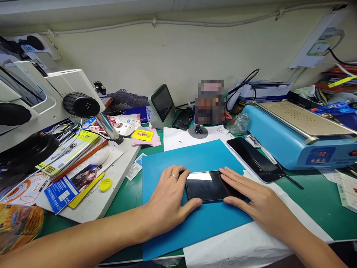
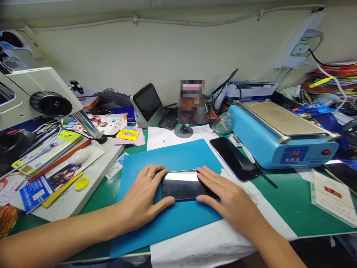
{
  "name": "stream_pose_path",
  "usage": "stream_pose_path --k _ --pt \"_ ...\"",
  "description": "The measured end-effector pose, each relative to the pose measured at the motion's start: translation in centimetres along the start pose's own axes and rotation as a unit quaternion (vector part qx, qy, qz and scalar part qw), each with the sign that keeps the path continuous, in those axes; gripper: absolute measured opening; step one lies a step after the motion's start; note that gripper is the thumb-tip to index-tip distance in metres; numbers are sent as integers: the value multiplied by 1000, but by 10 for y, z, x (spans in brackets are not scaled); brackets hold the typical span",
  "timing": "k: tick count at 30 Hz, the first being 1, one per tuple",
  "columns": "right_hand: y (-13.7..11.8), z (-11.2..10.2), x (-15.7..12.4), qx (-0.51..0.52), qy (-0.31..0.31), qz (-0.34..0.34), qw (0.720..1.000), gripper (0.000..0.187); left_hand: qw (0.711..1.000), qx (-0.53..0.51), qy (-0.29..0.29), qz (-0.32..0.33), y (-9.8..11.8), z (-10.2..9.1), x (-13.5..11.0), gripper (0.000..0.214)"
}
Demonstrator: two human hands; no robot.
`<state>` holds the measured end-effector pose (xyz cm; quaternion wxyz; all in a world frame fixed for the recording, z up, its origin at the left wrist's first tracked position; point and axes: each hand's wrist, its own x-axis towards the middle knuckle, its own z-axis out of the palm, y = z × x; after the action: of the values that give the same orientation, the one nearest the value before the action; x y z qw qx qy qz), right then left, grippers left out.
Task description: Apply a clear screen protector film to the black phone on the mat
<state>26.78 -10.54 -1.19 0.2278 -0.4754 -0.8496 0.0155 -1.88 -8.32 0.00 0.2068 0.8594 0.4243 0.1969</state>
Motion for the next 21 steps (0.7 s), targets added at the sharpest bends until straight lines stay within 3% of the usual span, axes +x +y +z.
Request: stream_pose_path --k 21 --pt "-3 2 -3 -28 9 11 999 47 1000 9 -20 -6 1 0 3 55"
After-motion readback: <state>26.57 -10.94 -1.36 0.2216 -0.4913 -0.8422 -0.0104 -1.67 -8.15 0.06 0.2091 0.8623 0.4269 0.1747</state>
